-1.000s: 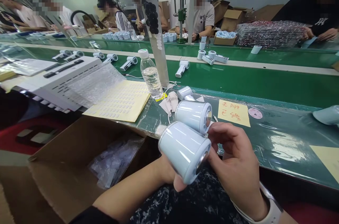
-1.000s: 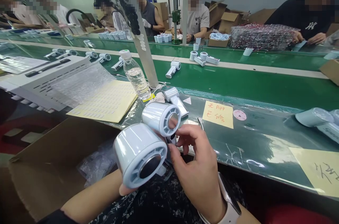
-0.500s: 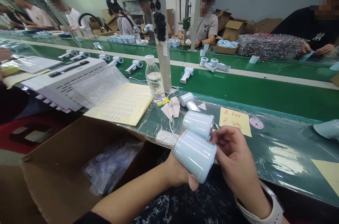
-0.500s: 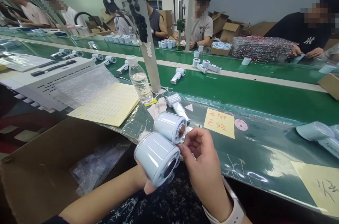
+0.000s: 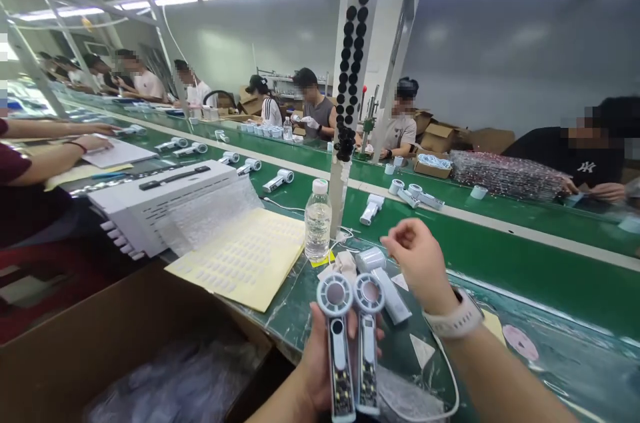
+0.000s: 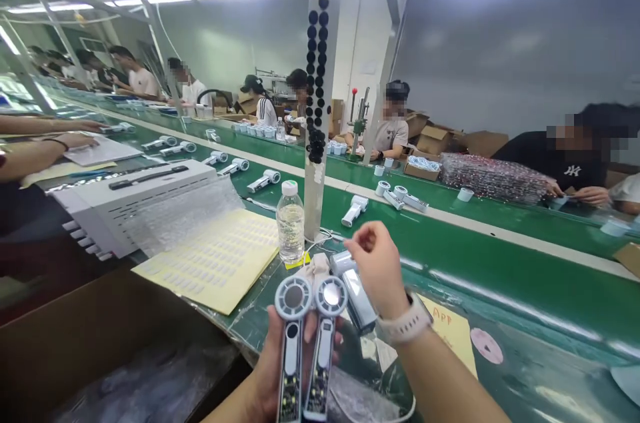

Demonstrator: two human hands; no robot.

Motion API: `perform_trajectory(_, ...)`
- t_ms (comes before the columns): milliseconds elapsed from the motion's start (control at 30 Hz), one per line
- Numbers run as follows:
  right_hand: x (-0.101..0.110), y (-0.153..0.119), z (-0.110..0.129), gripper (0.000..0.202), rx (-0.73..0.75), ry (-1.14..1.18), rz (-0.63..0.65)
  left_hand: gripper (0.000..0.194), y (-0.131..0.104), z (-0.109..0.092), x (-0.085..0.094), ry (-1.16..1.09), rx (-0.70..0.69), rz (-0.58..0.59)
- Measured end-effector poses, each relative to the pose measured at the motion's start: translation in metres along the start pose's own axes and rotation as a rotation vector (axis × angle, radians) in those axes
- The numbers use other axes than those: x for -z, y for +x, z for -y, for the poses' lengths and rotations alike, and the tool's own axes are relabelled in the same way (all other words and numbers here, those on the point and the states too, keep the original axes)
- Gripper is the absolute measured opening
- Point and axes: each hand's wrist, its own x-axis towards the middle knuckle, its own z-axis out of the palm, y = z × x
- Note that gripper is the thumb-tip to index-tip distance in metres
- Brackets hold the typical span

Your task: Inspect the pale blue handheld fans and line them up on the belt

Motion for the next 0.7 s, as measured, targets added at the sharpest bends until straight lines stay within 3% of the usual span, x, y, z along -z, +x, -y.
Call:
perform_trajectory(200, -0.062, 0.1, 0.056, 0.023, 0.21, -0.129, -0.045, 0.073, 0.001, 0.011, 0.022, 0.107, 0.144, -0.053)
perform_trajectory(400, -0.089, 0.146, 0.09, 0.033, 0.318, -0.376, -0.139, 0.07, 0.014, 0.016, 0.035, 0.052, 0.101, 0.014)
perform_trajectory(567, -0.073, 0.124, 0.088, 0.031, 0.301, -0.493, -0.172, 0.065, 0.004, 0.007, 0.022, 0.095, 0.111, 0.081)
perform_trajectory(633, -0.056, 0.097, 0.076, 0.028, 0.3, -0.506, -0.121, 0.065, 0.002, 0.005, 0.02, 0.099, 0.1, 0.089)
perform_trajectory(700, -0.035, 0.062, 0.057, 0.024, 0.286, -0.537, 0.016, 0.064, 0.001, 0.004, 0.02, 0.099, 0.083, 0.087)
